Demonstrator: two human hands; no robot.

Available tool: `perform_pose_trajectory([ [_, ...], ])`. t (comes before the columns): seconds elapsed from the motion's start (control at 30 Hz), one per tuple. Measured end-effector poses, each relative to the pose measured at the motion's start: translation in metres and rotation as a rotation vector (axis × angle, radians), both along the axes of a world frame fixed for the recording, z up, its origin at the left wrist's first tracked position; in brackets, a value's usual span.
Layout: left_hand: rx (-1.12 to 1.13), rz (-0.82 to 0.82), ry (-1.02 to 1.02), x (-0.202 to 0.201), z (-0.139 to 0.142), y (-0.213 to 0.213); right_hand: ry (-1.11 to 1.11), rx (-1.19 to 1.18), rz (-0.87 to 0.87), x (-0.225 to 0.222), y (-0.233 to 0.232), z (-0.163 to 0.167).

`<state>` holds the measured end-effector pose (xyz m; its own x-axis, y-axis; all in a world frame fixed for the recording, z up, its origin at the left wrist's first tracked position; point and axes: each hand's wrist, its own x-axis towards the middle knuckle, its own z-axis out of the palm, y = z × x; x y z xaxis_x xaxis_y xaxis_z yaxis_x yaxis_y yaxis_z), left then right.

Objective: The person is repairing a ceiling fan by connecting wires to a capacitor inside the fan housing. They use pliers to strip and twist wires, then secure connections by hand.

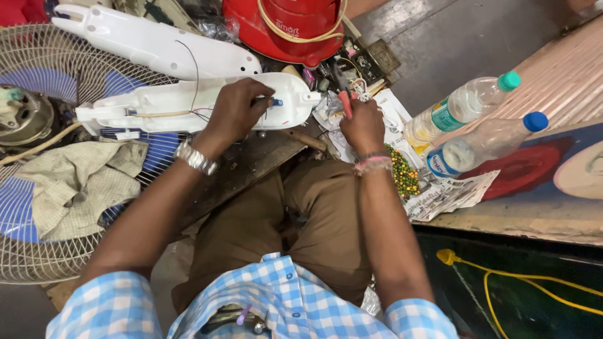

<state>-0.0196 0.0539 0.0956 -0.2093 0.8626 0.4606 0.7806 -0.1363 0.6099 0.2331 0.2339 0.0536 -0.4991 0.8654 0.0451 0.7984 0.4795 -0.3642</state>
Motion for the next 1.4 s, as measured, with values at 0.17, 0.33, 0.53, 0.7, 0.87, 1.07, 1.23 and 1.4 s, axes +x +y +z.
perform_pose_trajectory([
  [0.17,0.12,0.152,-0.006,0.013,-0.004,-0.04,-0.164,0.071,0.115,-0.035,0.005,-0.027],
  [0.33,0.028,0.128,-0.14,0.003,-0.011,-0.06,-0.11,0.325,0.197,-0.055,-0.016,-0.032],
  [0.53,0.043,0.143,-0.188,-0.009,-0.023,-0.083,0.282,0.388,0.417,-0.06,-0.082,0.004],
  [0.7,0.019,0.143,-0.223,-0.012,-0.025,-0.083,0.161,0.026,0.761,-0.075,-0.116,0.017],
  [0.87,0.044,0.135,-0.243,-0.006,-0.023,-0.079,-0.215,-0.031,0.672,-0.079,-0.113,0.026],
  [1.07,0.064,0.17,-0.22,-0.003,-0.021,-0.069,0.115,0.078,0.64,-0.072,-0.104,0.031],
  [1.23,-0.004,0.226,-0.333,0.004,-0.016,-0.063,0.227,0.207,0.49,-0.064,-0.105,0.04],
  [1.4,0.041,0.267,-0.462,0.012,-0.014,-0.065,0.599,0.39,0.655,-0.08,-0.117,0.053],
])
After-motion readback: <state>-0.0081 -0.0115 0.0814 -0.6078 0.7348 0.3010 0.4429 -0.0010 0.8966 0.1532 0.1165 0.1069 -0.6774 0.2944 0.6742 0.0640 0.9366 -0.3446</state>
